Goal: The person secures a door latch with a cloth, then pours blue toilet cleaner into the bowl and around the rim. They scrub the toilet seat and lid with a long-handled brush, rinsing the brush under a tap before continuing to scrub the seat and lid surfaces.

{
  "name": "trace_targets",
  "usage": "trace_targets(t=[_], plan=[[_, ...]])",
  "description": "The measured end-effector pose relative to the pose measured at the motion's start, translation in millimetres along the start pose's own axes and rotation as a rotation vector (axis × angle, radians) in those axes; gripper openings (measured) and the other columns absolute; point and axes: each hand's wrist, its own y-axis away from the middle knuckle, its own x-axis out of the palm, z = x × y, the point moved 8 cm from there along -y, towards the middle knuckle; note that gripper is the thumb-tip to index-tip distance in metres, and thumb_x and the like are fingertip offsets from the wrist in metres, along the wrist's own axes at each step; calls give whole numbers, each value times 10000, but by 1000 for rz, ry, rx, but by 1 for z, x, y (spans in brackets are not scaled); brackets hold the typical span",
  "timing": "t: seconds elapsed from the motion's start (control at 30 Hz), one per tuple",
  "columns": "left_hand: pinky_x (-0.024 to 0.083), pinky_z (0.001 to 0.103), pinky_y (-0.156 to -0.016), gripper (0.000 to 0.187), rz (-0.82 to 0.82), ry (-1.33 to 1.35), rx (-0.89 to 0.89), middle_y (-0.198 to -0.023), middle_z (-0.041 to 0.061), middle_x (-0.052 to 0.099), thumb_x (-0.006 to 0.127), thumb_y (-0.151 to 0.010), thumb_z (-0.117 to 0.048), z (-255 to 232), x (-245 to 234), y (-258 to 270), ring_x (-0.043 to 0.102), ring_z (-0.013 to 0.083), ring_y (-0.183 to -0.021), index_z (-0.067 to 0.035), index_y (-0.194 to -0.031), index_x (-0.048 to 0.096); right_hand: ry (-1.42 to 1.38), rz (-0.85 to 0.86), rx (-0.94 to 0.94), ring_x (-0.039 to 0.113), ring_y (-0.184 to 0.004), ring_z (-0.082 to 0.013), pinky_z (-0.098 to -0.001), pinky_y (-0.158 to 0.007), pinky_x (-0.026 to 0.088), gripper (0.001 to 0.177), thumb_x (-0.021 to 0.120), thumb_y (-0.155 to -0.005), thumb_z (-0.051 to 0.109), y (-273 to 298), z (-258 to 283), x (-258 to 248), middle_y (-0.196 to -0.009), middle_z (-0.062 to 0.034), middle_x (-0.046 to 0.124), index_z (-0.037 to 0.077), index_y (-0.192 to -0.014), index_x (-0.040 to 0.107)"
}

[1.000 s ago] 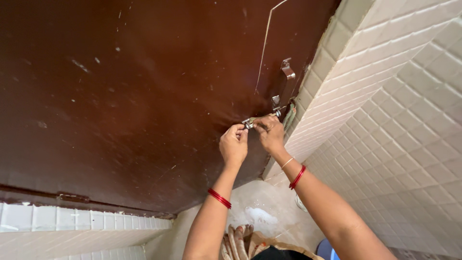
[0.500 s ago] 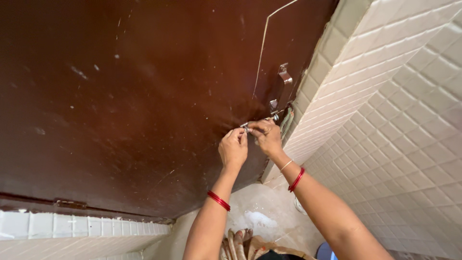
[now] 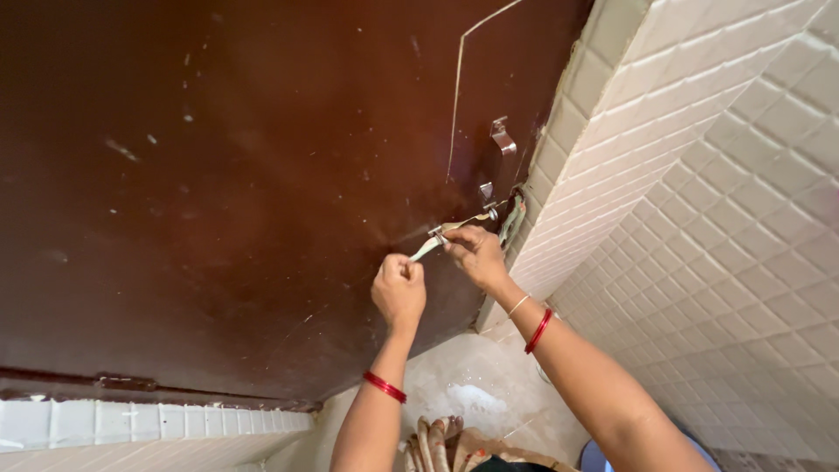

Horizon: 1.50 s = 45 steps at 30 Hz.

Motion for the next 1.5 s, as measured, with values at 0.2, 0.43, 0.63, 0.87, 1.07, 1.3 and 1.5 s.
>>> trace_targets(t=[0.2, 0.43, 0.63, 0.87, 1.07, 1.3, 1.5], plan=[[547, 502, -792, 179, 416, -386, -272, -906, 152, 731, 730, -833, -268, 55, 21, 26, 703, 379, -886, -94, -874, 716, 223, 8, -106, 668, -964, -273, -370, -841, 529, 288, 814, -788, 155, 8, 3, -2, -1006, -91, 737, 61, -1056, 770], [559, 473, -758, 426, 340, -47, -211, -902, 107, 761, 736, -757, -249, -6, 26, 21, 721, 353, -845, -120, -1160, 681, 197, 28, -122, 676, -961, -264, -359, -815, 544, 287, 779, -819, 145, 17, 3, -8, -1041, -99, 735, 57, -1091, 762], [557, 475, -763, 213, 399, -43, -215, -816, 129, 748, 646, -993, -306, -6, 63, 20, 726, 347, -819, -110, -974, 727, 148, -185, -96, 695, -916, -217, -328, -747, 556, 208, 747, -868, 92, 28, -3, -29, -1101, -87, 731, 39, -1069, 751], [534, 486, -659, 233, 492, -220, -179, -783, 162, 720, 738, -883, -298, 44, 87, 54, 689, 393, -743, -73, -834, 774, 183, -500, -15, 665, -915, -191, -307, -753, 577, 311, 707, -883, 16, 34, -30, -83, -1363, -139, 571, 15, -1193, 678], [559, 348, -560, 340, 391, 483, -277, -698, 125, 750, 656, -929, -264, 5, 108, 47, 719, 220, -537, 18, -1117, 677, 199, -362, 111, 657, -849, -227, -331, -770, 581, 429, 732, -838, -11, 15, -59, -80, -1483, -168, 456, 14, -1258, 649], [590, 305, -674, 416, 463, 545, -441, -845, 97, 805, 496, -1074, -263, 27, 156, 40, 782, 155, -710, 52, -981, 751, 267, -322, 78, 720, -911, -270, -348, -807, 581, 306, 747, -849, 20, 28, -33, -79, -1135, -151, 711, 34, -1154, 728], [545, 302, -726, 369, 562, 790, -695, -967, 107, 768, 485, -1082, -273, 32, 188, 48, 670, 163, -777, -2, -1155, 724, 474, -196, -352, 703, -1007, -383, -422, -876, 558, 274, 705, -797, 31, 58, 29, -31, -1113, -189, 727, 68, -1067, 738]])
